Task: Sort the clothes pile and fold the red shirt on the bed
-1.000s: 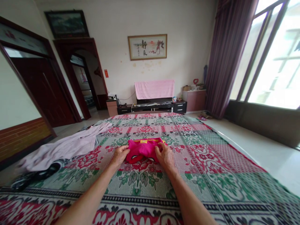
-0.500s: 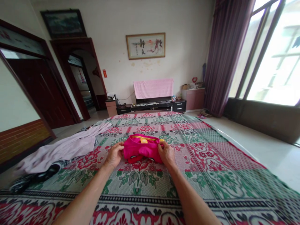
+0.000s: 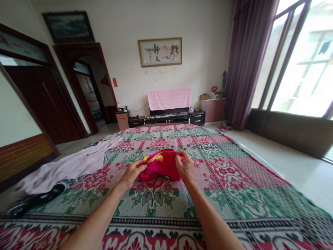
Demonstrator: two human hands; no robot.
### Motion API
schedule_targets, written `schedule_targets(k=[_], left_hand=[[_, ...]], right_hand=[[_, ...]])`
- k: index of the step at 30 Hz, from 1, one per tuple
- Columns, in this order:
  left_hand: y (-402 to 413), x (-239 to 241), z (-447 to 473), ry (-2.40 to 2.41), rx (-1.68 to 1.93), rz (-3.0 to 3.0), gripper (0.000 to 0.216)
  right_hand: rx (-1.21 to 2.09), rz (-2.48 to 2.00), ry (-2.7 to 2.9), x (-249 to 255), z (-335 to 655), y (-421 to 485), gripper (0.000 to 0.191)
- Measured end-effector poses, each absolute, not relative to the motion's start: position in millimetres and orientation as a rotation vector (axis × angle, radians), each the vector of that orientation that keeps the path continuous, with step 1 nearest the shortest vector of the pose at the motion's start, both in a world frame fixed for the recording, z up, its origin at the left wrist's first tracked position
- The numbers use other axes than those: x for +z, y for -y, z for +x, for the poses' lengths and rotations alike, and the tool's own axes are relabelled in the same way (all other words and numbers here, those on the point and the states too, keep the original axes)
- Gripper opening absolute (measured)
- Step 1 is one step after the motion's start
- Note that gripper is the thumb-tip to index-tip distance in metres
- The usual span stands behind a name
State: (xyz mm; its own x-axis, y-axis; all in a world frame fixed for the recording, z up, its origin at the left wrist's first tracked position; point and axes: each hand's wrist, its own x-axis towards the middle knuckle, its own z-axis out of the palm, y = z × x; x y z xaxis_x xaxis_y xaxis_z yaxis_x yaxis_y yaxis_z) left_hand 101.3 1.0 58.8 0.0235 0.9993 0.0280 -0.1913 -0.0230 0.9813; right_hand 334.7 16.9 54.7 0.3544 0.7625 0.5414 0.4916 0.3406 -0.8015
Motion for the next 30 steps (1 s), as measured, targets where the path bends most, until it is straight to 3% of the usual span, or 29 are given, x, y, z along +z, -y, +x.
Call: schedule_targets(k=[4,9,18,30], left_hand=[[-3.7,58.7,91.3,-1.156,1.433,1.117,0.031],[-9.9,56.8,70.4,-1.192,1.519,1.027,0.036],[-10.7,56.5,64.5,-1.019,1.531,0.886,0.039],[-0.4,64.8,74.2,-1.123,1.102,1.587,0.061]], right_hand=[[0.274,-1.322,1.403,54.8,332.6,-15.4,0.038],[0.173,-1.429,1.604,56.0,331.0,-17.0,0.025],[0.204,-1.430,1.426,65.3,329.3,-16.2,0.033],[0.315,-1.329,1.465,77.8,321.5,-7.9,0.033]])
